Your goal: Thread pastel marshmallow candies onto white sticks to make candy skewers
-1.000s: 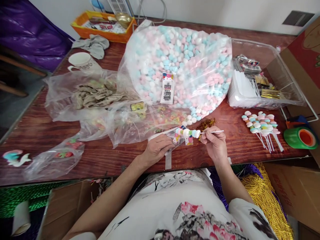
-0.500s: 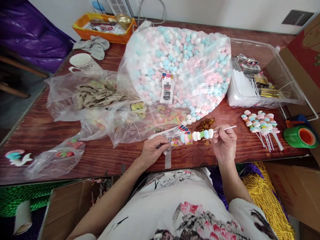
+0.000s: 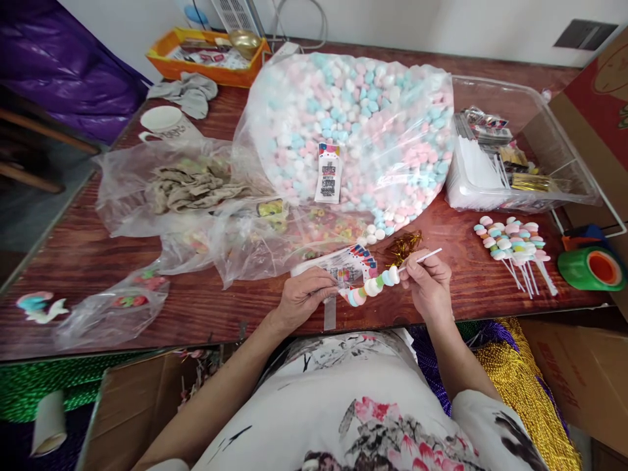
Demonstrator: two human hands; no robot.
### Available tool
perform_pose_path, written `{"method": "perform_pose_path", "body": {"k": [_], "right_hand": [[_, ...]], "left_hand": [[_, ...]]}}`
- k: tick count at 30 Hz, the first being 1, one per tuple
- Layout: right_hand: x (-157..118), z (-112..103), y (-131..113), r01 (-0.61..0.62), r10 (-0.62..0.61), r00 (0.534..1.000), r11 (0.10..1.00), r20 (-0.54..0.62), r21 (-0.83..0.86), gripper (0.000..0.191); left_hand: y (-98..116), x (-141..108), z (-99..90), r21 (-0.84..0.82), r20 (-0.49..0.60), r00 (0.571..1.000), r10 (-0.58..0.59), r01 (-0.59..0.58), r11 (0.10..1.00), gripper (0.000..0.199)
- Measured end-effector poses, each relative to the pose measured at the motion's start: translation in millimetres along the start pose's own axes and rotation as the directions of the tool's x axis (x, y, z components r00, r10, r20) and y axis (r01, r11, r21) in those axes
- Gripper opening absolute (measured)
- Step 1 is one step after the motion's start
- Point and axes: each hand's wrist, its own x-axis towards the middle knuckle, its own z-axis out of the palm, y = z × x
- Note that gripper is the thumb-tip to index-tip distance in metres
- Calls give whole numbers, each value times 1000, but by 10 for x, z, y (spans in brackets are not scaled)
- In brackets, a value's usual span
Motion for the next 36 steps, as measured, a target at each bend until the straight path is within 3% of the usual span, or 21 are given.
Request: {"method": "perform_pose_path", "body": {"k": [5, 11, 16, 21, 26, 29, 33, 36], "right_hand": [[15, -76, -57, 51, -51, 996, 999, -74, -2, 17], [119, -303, -55, -66, 102, 981, 975, -164, 214, 26], [96, -184, 23, -136, 157, 980, 977, -122, 167, 29], [133, -80, 27, -131, 138, 988, 988, -73, 86, 24], [211, -39, -43, -85, 89, 995, 994, 48, -68, 20], [201, 1, -66, -5, 40, 981, 984, 191, -177, 17], [126, 9, -77, 194, -56, 894, 943, 444, -271, 13], [67, -42, -73, 277, -110, 852, 924, 511, -263, 8]], "left_hand": [[9, -32, -5, -15, -5, 998, -66, 65, 998, 4], [37, -52, -10, -59, -53, 982, -182, 178, 982, 10], [37, -51, 14, -57, -42, 978, -203, 200, 978, 12], [25, -48, 11, -28, -14, 993, -119, 118, 993, 9], [62, -16, 10, 72, 76, 997, 27, -32, 997, 8], [87, 2, 29, 129, 157, 984, 89, -110, 986, 10], [95, 6, 46, 175, 245, 963, 109, -154, 972, 11], [95, -1, 37, 175, 248, 962, 112, -158, 972, 9]]}}
